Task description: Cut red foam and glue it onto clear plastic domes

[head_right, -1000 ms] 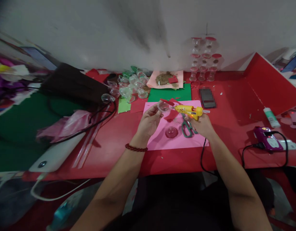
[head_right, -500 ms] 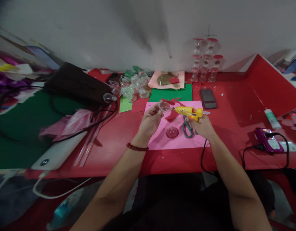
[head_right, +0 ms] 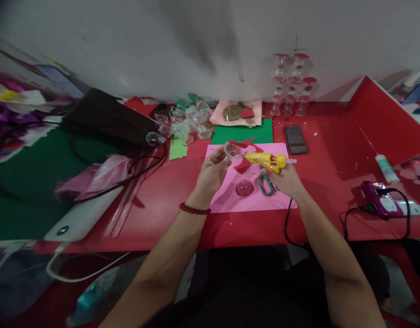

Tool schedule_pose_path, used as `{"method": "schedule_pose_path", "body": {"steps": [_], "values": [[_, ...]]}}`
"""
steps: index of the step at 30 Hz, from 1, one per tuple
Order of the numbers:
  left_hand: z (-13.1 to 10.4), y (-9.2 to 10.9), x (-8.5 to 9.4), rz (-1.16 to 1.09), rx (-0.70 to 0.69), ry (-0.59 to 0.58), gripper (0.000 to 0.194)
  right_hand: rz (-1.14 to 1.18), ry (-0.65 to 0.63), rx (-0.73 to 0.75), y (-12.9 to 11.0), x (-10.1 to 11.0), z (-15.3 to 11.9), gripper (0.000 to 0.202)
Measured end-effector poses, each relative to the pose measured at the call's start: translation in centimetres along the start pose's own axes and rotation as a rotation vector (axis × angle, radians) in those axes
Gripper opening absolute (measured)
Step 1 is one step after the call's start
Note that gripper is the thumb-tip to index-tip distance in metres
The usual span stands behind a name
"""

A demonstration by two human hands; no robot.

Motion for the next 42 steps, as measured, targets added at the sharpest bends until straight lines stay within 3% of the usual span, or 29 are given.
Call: {"method": "schedule_pose_path", "body": {"steps": [11,42], "values": [[-0.05,0.15,-0.06,-0.015,-0.025,-0.022,0.037,0.038,-0.039,0.016,-0.44,-0.52,-0.22,0.035],[-0.05,0.0,-0.07,0.006,-0.019,-0.022,0.039,0.001,0.022,-0.033,0.15,0.35,0.12,0.038]]}}
Point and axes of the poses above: each hand's wrist, its own z-axis towards the middle knuckle, its own x-axis out of the back of the hand, y = z × x, the point moved 6 cm from there along z, towards the middle knuckle, and after that the axes turned 3 degrees about -x, right-handed, at the moved point
